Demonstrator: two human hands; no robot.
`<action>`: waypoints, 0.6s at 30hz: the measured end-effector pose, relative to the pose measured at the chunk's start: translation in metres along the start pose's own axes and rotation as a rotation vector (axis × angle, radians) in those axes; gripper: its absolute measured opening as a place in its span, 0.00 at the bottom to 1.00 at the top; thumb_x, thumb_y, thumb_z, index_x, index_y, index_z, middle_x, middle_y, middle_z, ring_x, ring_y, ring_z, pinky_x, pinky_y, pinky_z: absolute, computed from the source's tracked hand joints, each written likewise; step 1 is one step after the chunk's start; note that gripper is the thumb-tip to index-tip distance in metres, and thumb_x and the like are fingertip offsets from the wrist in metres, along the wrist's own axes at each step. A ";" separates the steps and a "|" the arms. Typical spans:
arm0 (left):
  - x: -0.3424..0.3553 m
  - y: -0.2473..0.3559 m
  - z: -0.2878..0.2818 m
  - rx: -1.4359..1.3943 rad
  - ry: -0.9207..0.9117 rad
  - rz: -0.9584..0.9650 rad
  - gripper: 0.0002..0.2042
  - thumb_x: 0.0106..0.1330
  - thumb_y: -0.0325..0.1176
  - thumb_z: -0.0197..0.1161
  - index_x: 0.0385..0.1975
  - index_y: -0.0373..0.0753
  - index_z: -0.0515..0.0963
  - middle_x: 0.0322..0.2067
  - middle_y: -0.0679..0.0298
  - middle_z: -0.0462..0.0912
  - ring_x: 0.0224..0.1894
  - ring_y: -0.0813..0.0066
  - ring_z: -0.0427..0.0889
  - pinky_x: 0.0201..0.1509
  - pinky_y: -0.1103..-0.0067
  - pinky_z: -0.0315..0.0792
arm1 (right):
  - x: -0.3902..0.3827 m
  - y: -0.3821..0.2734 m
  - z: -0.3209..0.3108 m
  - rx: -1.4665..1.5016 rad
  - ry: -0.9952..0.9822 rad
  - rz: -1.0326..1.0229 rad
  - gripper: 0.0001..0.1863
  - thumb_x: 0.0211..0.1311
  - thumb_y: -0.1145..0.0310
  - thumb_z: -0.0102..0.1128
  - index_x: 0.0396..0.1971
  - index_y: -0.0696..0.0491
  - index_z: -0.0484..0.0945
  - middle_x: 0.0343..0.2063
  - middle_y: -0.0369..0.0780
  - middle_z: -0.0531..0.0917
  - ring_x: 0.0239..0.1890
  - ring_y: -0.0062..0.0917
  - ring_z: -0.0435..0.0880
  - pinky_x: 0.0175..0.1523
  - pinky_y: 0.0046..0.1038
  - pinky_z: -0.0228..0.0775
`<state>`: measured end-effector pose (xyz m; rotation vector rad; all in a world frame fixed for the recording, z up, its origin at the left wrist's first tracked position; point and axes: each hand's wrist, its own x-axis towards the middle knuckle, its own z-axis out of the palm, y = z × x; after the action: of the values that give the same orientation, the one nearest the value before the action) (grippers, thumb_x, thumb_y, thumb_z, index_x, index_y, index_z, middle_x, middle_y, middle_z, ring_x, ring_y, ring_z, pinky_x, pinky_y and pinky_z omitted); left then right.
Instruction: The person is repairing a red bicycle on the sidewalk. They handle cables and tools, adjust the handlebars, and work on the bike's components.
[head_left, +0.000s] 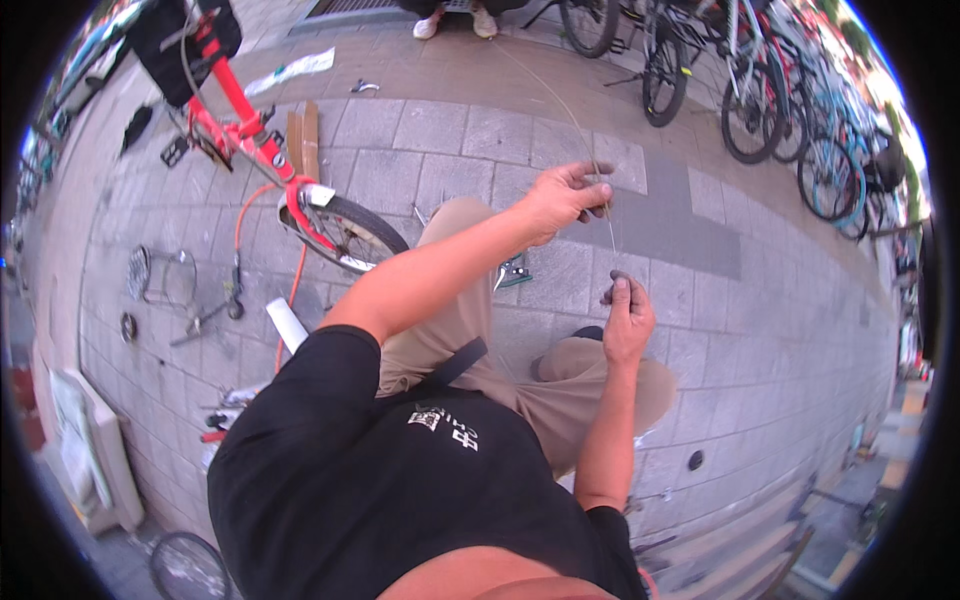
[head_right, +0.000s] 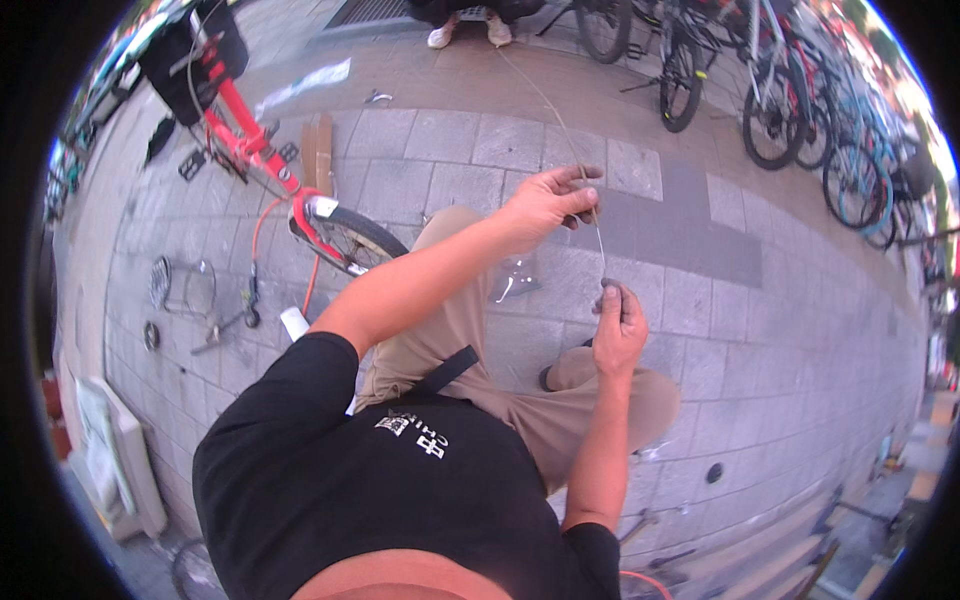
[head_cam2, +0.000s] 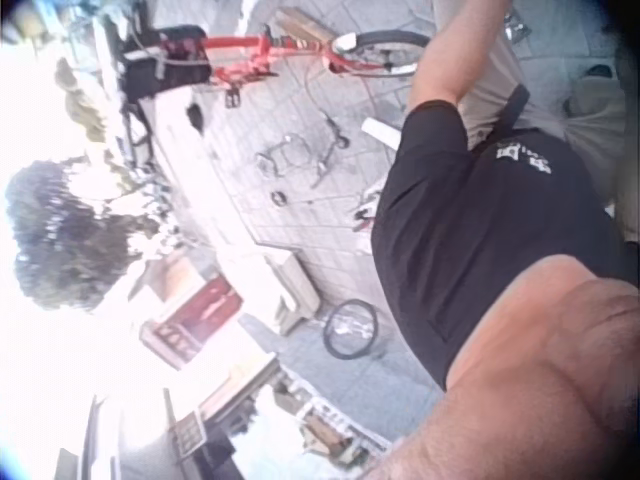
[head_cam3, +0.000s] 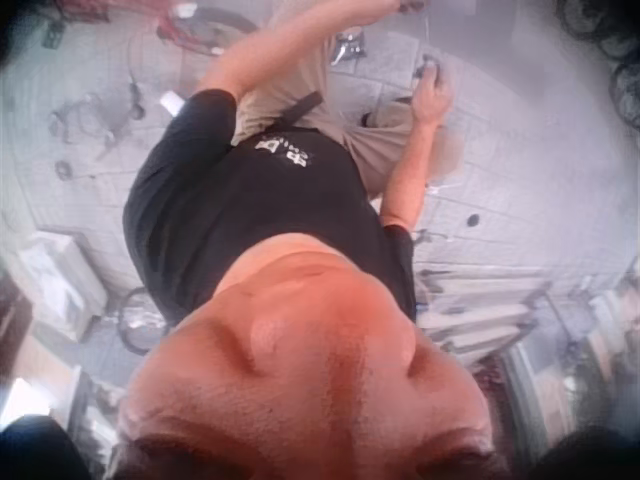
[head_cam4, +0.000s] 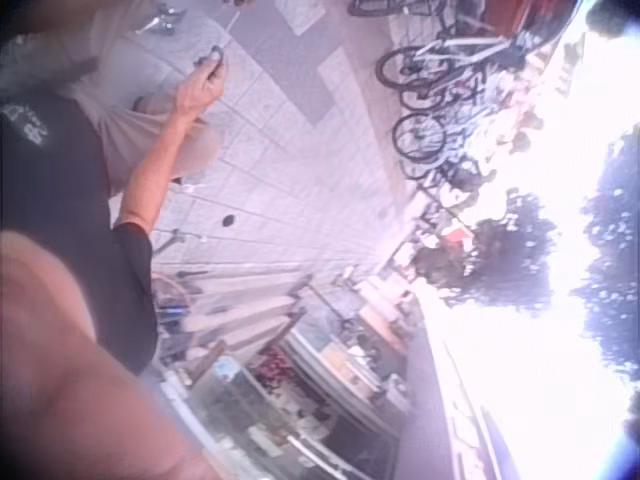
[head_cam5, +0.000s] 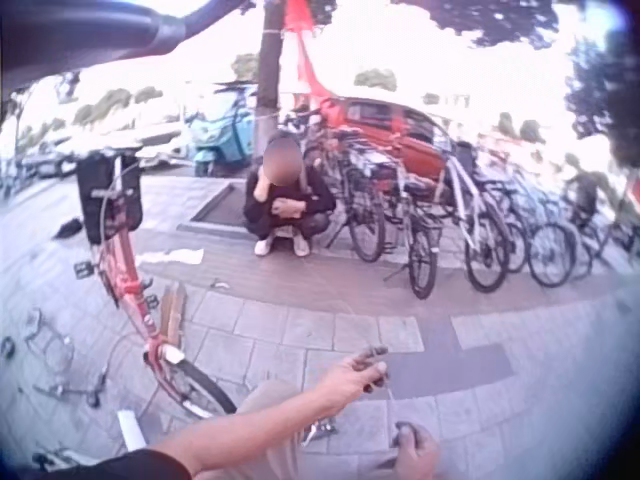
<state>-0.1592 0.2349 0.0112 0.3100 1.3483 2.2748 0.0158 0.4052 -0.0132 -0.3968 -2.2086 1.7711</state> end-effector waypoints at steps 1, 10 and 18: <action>0.001 0.000 -0.003 0.013 -0.002 -0.015 0.22 0.73 0.36 0.70 0.64 0.39 0.76 0.35 0.66 0.88 0.35 0.81 0.84 0.37 0.80 0.75 | 0.004 -0.003 0.008 -0.047 0.025 -0.019 0.17 0.79 0.64 0.59 0.51 0.64 0.83 0.34 0.37 0.84 0.36 0.17 0.79 0.44 0.22 0.74; 0.017 -0.035 -0.028 0.003 0.113 -0.164 0.19 0.71 0.38 0.72 0.58 0.39 0.80 0.38 0.64 0.88 0.34 0.78 0.84 0.36 0.78 0.76 | 0.052 -0.003 0.017 -0.422 0.026 -0.053 0.15 0.74 0.63 0.62 0.40 0.63 0.84 0.29 0.44 0.85 0.34 0.29 0.82 0.42 0.32 0.74; 0.019 -0.057 -0.034 0.322 0.271 -0.405 0.26 0.70 0.42 0.71 0.60 0.28 0.78 0.47 0.57 0.89 0.47 0.67 0.89 0.47 0.71 0.80 | 0.079 -0.032 -0.021 -0.704 -0.193 -0.177 0.17 0.69 0.57 0.64 0.44 0.55 0.88 0.38 0.47 0.87 0.44 0.44 0.86 0.49 0.38 0.77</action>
<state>-0.1735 0.2418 -0.0555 -0.1671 1.7366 1.8084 -0.0501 0.4478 0.0262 -0.1581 -2.8597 0.9309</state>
